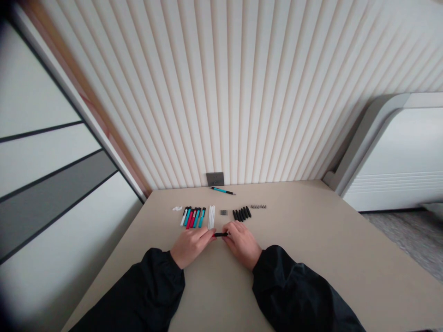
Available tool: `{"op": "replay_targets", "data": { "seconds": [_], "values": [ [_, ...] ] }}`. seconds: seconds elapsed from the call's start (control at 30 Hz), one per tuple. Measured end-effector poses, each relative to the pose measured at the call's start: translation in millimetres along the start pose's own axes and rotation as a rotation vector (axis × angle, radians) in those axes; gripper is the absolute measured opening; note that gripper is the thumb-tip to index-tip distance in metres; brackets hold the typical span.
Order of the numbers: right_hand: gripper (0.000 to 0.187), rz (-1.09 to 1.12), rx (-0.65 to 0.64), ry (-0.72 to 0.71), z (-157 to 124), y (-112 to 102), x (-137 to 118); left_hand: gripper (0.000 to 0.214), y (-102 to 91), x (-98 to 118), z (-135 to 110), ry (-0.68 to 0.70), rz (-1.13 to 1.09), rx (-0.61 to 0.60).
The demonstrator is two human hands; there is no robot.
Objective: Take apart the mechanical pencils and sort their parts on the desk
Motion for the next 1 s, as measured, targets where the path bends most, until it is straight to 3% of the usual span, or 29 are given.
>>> {"op": "replay_targets", "data": {
  "seconds": [0.1,0.23,0.4,0.57,0.67,0.8,1.0],
  "values": [
    [0.017,0.018,-0.008,0.016,-0.7,0.7,1.0,0.019,-0.8,-0.3,0.0,-0.007,-0.009,-0.004],
    [0.017,0.020,-0.070,0.001,0.5,2.6,1.6,0.021,-1.0,0.6,0.4,-0.001,-0.019,-0.017],
    [0.009,0.036,-0.004,0.067,-0.4,1.4,3.4,0.020,-1.6,1.2,1.0,-0.010,-0.013,-0.019],
    [0.013,0.042,-0.064,0.023,-0.1,3.6,1.4,0.022,-0.9,1.7,0.9,-0.008,-0.018,-0.033],
    [0.007,0.052,-0.043,0.055,-1.0,4.4,2.2,0.020,0.2,2.0,0.9,-0.009,-0.014,-0.047],
    [0.024,0.091,-0.072,0.070,-1.9,4.2,2.3,0.020,0.9,1.6,0.9,-0.026,-0.018,-0.059],
    [0.007,0.105,-0.018,0.068,-0.2,6.2,6.1,0.022,3.3,1.6,0.9,-0.042,-0.037,-0.069]
  ]
}}
Point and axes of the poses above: each hand's wrist, its own z-axis towards the middle knuckle, its own y-axis out of the palm, x = y × z, the point moved 3 cm from there along z, towards the middle knuckle, and after that the axes turned 11 degrees about -x, right-handed, at the moved point
